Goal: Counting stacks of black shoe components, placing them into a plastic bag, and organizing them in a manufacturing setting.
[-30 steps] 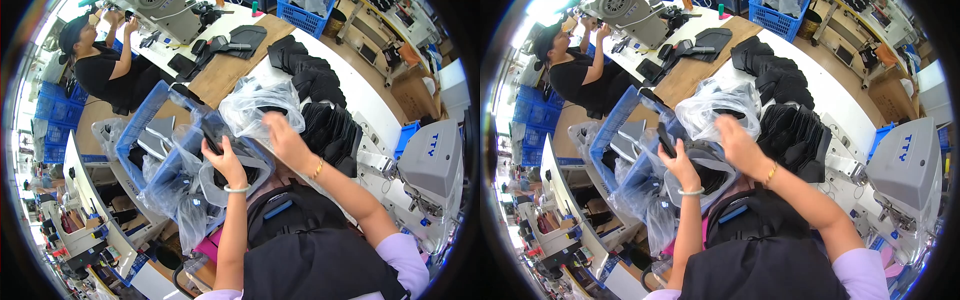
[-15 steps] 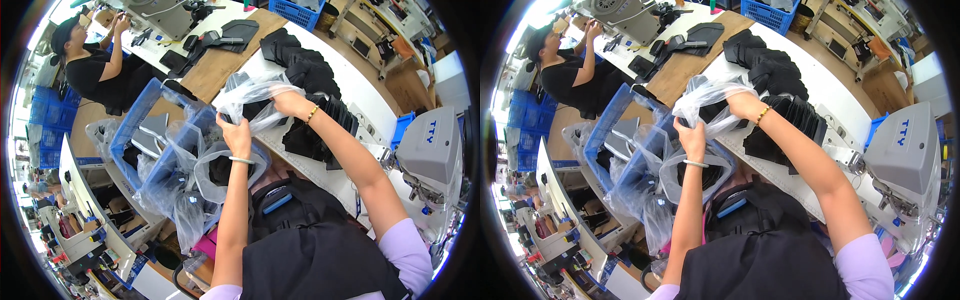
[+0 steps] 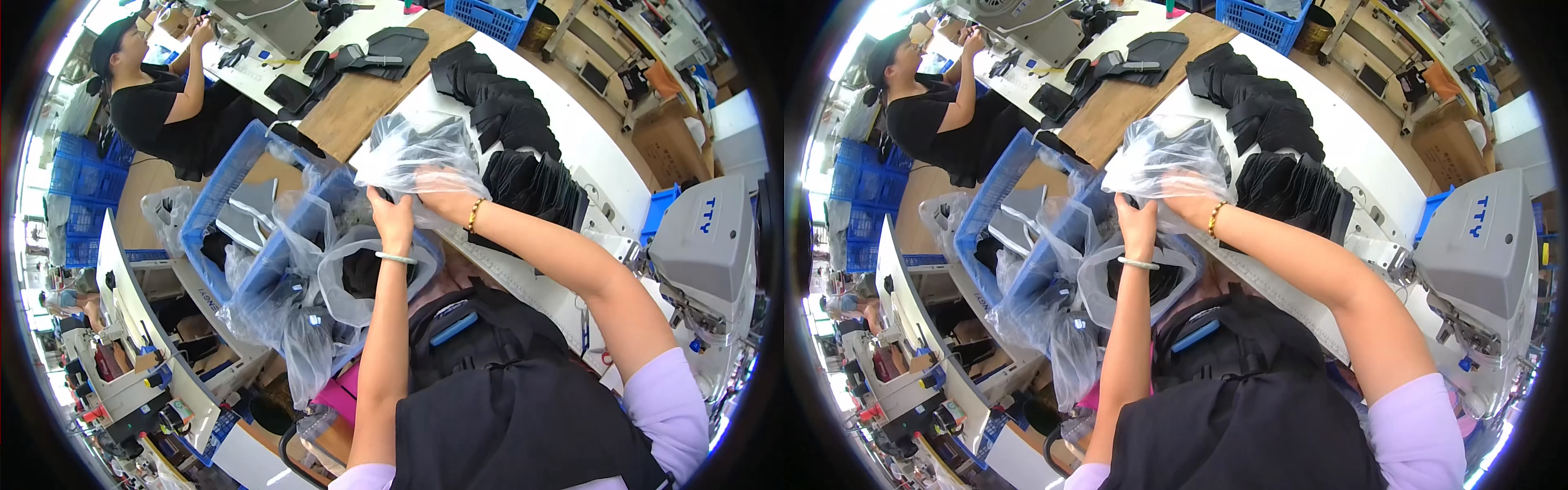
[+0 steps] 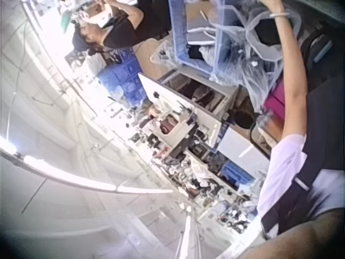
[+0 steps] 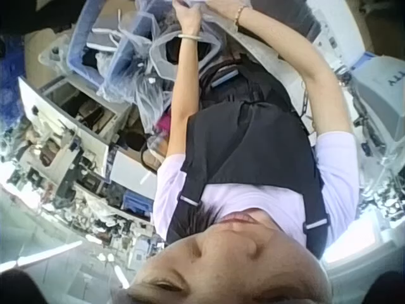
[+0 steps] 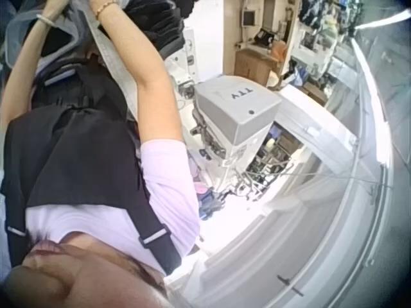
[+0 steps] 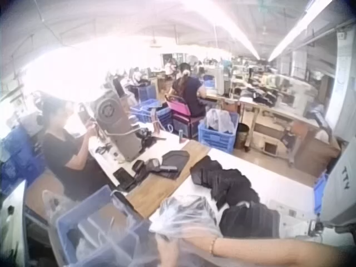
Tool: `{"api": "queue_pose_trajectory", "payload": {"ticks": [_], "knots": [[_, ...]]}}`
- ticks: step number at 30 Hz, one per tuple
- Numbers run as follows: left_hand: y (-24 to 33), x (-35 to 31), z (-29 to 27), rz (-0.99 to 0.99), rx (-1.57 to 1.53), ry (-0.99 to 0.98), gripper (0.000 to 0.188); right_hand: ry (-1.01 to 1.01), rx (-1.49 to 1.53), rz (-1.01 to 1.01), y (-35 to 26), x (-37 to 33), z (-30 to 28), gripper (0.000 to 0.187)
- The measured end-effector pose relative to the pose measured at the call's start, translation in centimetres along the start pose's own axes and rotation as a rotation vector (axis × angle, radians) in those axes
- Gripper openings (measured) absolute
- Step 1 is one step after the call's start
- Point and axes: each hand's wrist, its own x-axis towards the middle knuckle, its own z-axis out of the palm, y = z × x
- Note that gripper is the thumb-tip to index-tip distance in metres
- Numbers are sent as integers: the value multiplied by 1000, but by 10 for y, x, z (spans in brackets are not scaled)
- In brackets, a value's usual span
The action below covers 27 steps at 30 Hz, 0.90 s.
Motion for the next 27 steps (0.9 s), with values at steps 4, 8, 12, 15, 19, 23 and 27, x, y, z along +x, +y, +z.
{"api": "queue_pose_trajectory", "payload": {"ticks": [4, 8, 12, 15, 19, 23, 27], "knots": [[16, -4, 3, 3, -32, 18, 66, 81, 9, -1, 4, -7, 14, 17], [20, -7, 3, -62, 45, 54, 66, 92, -12, -70, 8, -12, 13, 17], [23, -13, 7, 2, 39, 60, 63, 31, -13, -21, -3, -10, 16, 17], [22, -9, 1, 11, 74, 111, 62, -213, 132, 91, 15, -3, 12, 21], [34, -5, -10, -17, 138, 93, 64, -81, 540, 175, 52, -5, -19, 41], [34, -6, -11, 29, 115, 34, 68, -74, 961, 136, 59, 5, -48, 31], [43, -12, -8, 69, 54, -45, 71, -133, 1621, 513, 44, 8, -82, 16]]}}
